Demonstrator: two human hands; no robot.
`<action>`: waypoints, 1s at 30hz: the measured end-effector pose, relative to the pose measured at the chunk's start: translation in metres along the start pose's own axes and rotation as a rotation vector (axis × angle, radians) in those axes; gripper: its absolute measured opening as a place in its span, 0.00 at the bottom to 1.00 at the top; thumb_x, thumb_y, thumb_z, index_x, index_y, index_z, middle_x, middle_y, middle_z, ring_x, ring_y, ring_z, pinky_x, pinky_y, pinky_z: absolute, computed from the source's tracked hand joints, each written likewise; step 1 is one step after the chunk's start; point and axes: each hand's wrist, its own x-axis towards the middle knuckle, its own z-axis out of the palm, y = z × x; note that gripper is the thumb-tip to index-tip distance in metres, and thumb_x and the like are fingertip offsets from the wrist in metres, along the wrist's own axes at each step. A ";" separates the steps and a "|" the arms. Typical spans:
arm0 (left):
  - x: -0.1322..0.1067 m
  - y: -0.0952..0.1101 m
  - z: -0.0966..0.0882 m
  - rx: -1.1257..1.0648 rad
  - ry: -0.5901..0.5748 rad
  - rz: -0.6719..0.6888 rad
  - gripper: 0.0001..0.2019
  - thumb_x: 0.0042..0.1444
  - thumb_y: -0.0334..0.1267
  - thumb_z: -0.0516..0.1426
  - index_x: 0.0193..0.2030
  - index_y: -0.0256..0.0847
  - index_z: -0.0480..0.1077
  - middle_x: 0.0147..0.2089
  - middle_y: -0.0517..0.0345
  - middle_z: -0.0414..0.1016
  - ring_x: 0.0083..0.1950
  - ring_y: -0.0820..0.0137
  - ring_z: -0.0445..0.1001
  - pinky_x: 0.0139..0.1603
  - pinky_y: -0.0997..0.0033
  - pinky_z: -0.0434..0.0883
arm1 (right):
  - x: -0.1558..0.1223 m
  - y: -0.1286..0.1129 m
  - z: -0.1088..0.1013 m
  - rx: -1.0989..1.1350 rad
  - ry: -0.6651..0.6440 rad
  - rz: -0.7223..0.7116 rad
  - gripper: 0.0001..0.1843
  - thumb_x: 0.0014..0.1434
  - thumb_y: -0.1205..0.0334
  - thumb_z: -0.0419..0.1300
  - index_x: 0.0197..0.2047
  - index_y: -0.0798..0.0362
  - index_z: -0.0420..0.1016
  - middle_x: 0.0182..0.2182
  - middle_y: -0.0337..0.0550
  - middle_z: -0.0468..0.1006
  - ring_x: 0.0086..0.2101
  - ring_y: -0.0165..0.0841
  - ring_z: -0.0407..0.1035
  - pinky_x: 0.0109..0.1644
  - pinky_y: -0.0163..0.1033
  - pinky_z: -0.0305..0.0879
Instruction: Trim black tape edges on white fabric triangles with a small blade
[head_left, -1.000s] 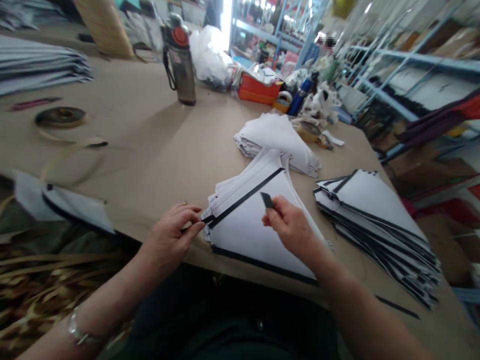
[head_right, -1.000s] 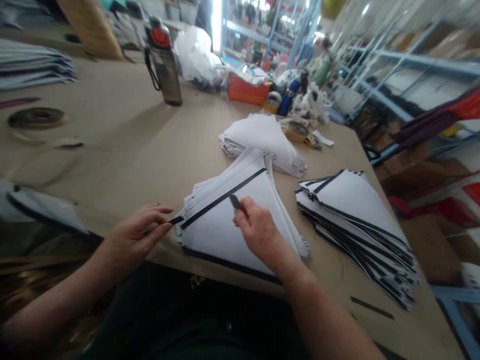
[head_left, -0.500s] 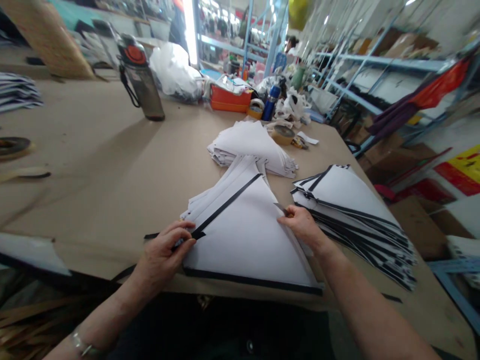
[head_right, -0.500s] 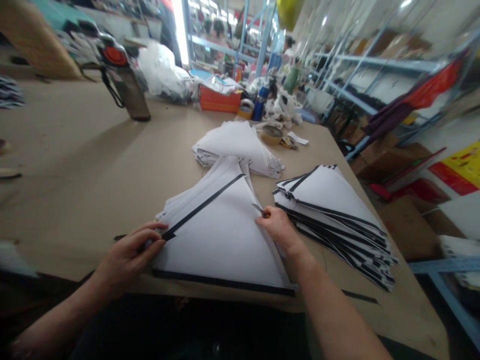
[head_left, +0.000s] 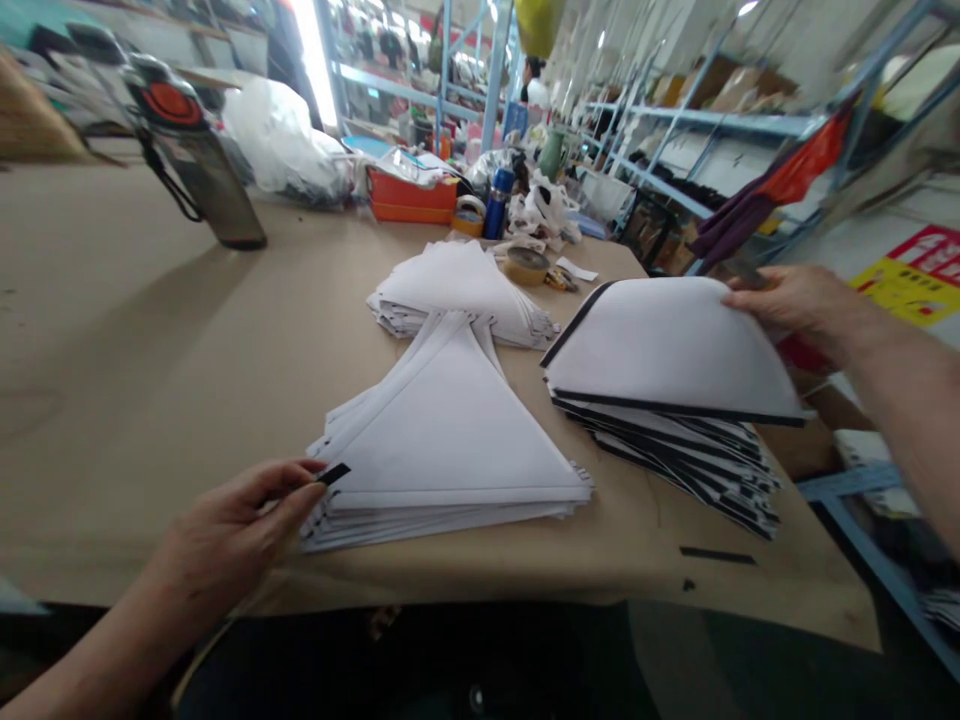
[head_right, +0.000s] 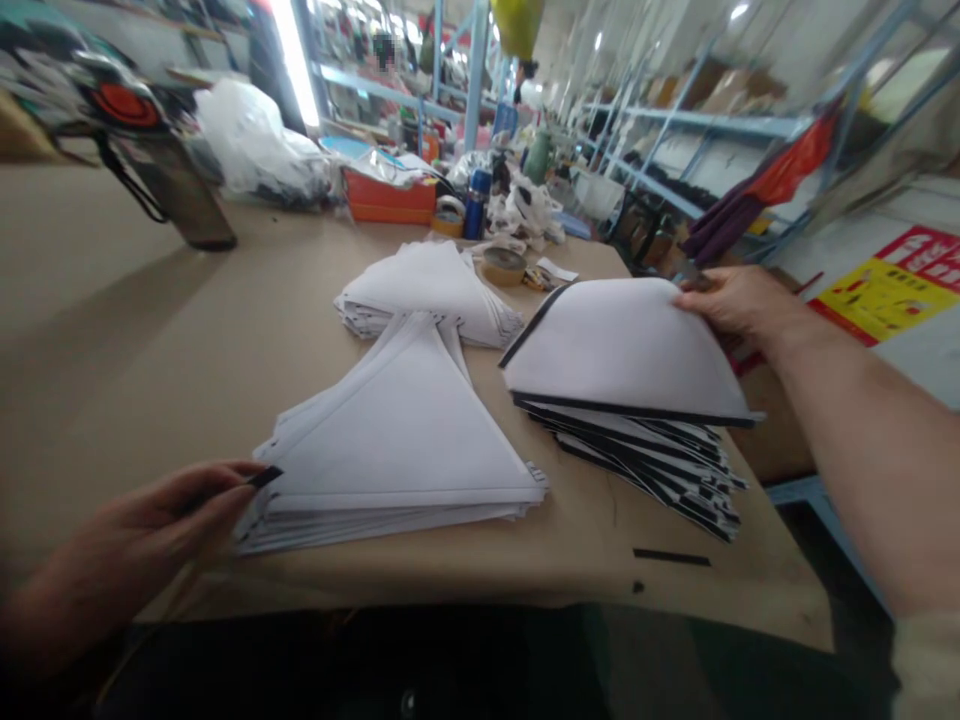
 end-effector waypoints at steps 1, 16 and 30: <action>-0.002 0.005 -0.002 0.029 0.012 -0.024 0.17 0.46 0.55 0.54 0.28 0.43 0.71 0.40 0.52 0.78 0.38 0.59 0.74 0.39 0.62 0.71 | 0.006 0.007 -0.003 -0.084 0.029 -0.004 0.09 0.44 0.61 0.68 0.20 0.52 0.72 0.17 0.40 0.69 0.27 0.33 0.68 0.33 0.44 0.59; -0.023 0.081 0.046 -0.159 -0.526 -0.129 0.07 0.48 0.40 0.55 0.26 0.40 0.64 0.21 0.62 0.67 0.24 0.73 0.64 0.25 0.75 0.59 | -0.262 -0.116 0.149 0.855 -0.945 -0.091 0.15 0.53 0.54 0.61 0.40 0.55 0.76 0.30 0.39 0.75 0.29 0.28 0.65 0.34 0.34 0.59; -0.005 0.065 0.060 0.088 -0.700 -0.003 0.13 0.50 0.48 0.53 0.25 0.40 0.69 0.20 0.64 0.63 0.22 0.74 0.58 0.22 0.74 0.54 | -0.268 -0.080 0.136 0.878 -0.861 0.015 0.08 0.53 0.61 0.58 0.26 0.55 0.66 0.21 0.33 0.61 0.23 0.23 0.53 0.26 0.32 0.49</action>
